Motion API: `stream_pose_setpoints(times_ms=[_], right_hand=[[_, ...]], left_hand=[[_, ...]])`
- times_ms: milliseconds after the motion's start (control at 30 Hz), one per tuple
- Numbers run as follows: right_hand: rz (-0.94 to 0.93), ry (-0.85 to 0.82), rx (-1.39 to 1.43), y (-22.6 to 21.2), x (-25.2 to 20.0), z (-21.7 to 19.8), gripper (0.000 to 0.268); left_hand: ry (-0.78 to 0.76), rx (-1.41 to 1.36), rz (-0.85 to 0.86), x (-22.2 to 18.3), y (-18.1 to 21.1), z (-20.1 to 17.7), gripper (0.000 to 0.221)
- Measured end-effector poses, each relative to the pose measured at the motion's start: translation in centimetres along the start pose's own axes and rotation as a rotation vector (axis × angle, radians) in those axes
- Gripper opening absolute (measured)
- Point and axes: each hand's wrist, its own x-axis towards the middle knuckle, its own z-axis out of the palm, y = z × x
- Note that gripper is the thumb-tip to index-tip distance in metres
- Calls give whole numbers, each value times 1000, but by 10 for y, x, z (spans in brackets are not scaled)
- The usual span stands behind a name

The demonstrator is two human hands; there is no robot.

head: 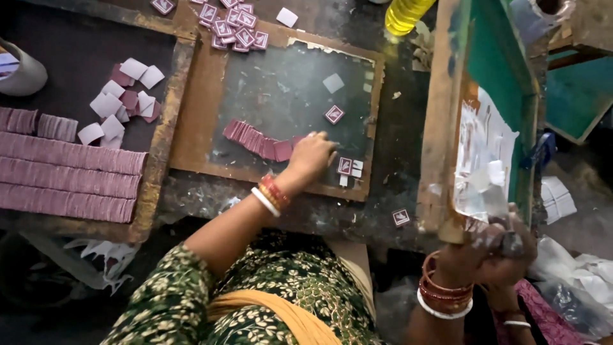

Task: The recorder performs manual screen printing on small square labels, using a putty knife to apply ink and a scraper to spread it over the screen.

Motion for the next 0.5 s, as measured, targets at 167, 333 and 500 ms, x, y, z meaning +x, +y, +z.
stream_pose_setpoints(times_ms=[167,333,500], right_hand=[[40,6,24,1,2,-6,34],[195,84,-19,11,-1,-15,40],[121,72,-39,-5,13,-7,40]], left_hand=[[26,46,85,22,-7,-10,17],[492,-350,-176,23,-44,-54,16],[131,-9,96,8,-15,-26,16]])
